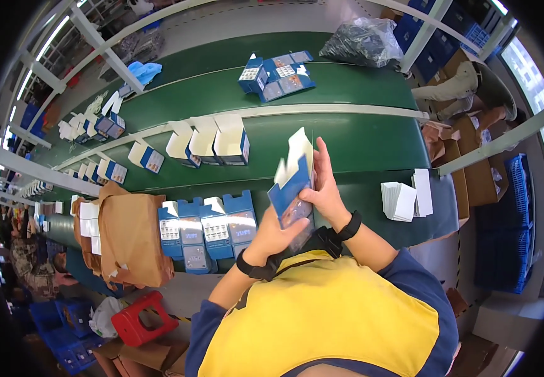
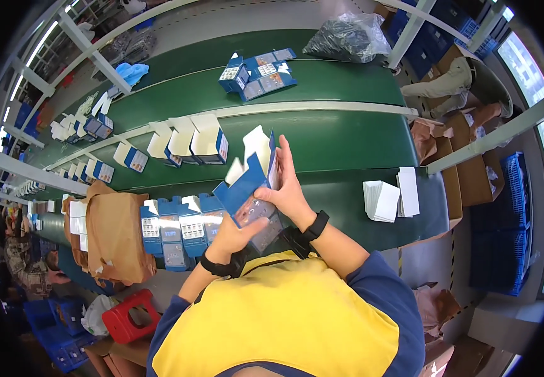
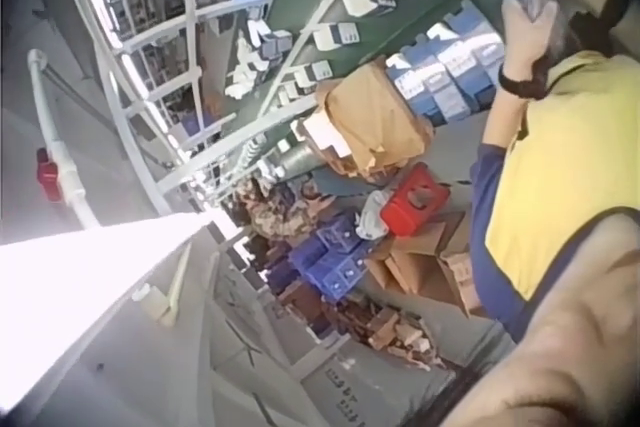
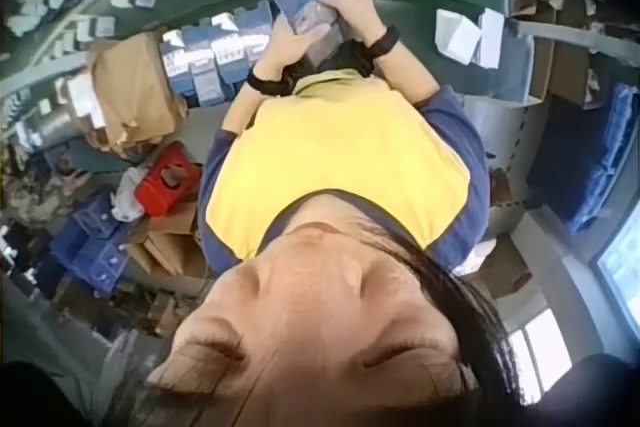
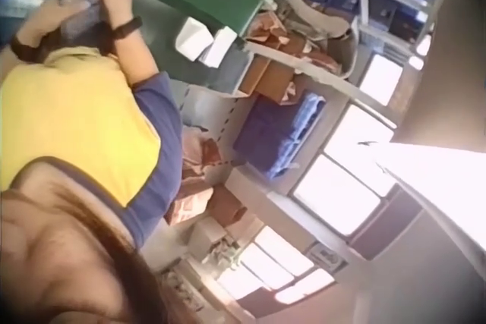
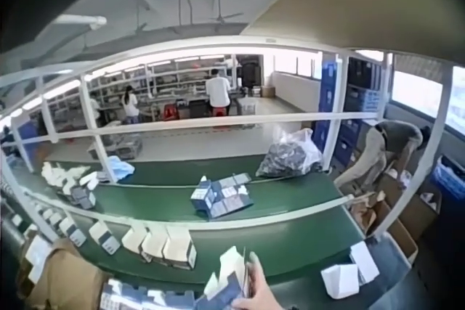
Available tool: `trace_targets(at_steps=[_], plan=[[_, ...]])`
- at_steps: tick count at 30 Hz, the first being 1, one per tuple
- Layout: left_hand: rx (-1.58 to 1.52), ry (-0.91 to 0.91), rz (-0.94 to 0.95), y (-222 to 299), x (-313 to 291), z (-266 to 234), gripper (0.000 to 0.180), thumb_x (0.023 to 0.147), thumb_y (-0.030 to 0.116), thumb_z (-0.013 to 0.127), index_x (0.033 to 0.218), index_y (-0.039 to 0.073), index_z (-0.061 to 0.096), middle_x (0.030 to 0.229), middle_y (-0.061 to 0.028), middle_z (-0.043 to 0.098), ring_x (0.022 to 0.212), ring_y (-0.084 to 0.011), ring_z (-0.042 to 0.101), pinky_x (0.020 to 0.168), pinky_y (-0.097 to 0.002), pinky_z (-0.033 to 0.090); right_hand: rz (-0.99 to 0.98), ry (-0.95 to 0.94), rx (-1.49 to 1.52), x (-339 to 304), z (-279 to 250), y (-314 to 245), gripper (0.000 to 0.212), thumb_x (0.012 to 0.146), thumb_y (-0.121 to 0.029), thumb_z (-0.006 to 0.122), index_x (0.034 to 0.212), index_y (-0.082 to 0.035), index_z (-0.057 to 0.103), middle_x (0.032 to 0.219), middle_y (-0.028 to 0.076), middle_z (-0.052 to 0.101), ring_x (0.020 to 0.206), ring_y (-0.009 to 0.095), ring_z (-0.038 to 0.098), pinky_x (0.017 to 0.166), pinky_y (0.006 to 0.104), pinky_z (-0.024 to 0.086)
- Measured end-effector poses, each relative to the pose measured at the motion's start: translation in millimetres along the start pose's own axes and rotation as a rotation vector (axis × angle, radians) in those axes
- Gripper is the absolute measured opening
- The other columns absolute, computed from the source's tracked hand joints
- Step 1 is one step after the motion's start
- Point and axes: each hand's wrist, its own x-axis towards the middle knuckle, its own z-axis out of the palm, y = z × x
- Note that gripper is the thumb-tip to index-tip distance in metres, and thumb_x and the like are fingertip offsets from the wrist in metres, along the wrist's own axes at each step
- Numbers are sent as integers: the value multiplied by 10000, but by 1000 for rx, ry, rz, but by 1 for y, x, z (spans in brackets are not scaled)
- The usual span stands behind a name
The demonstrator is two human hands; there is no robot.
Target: The person folds a cardboard box, inserts a paper leaflet and a cardboard divider, and then closes the box by hand. This process is repeated for several boxes, occasionally moving a stack of leaflets to reach the items.
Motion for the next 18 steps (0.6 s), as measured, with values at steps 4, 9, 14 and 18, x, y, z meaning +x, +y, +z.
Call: trace_targets(at_steps=[4,9,14,18], plan=[[603,149,348,10,2,-28,962,688,120,736,1418,73,110,1394,-166,272,1273,-346,333,1078,-441,183,-131,-99,-376,-7,-7,-36,1227,498,-377,872,1425,-75,127,1441,142,222,1330,246,238,1090,363,180],[819,276,758,28,9,-45,1006,656,84,741,1428,171,101,1333,-178,335,1227,-409,366,1057,-477,225,-59,-511,-310,-3,-9,-57,1173,507,-390,866,1403,-42,193,1427,142,272,1325,249,256,1068,365,206],[745,316,709,26,5,-33,1065,618,86,781,1422,246,101,1299,-190,341,1189,-406,398,991,-490,328,16,-411,-288,-5,-8,-57,949,656,-348,787,1384,-38,263,1427,155,285,1339,255,235,1067,373,203],[675,291,615,26,2,-10,997,580,149,830,1366,263,227,1304,-196,314,1169,-399,410,947,-472,380,7,-238,-232,-6,7,-58,762,787,-278,667,1386,-36,264,1400,154,329,1324,250,264,1056,368,225]])
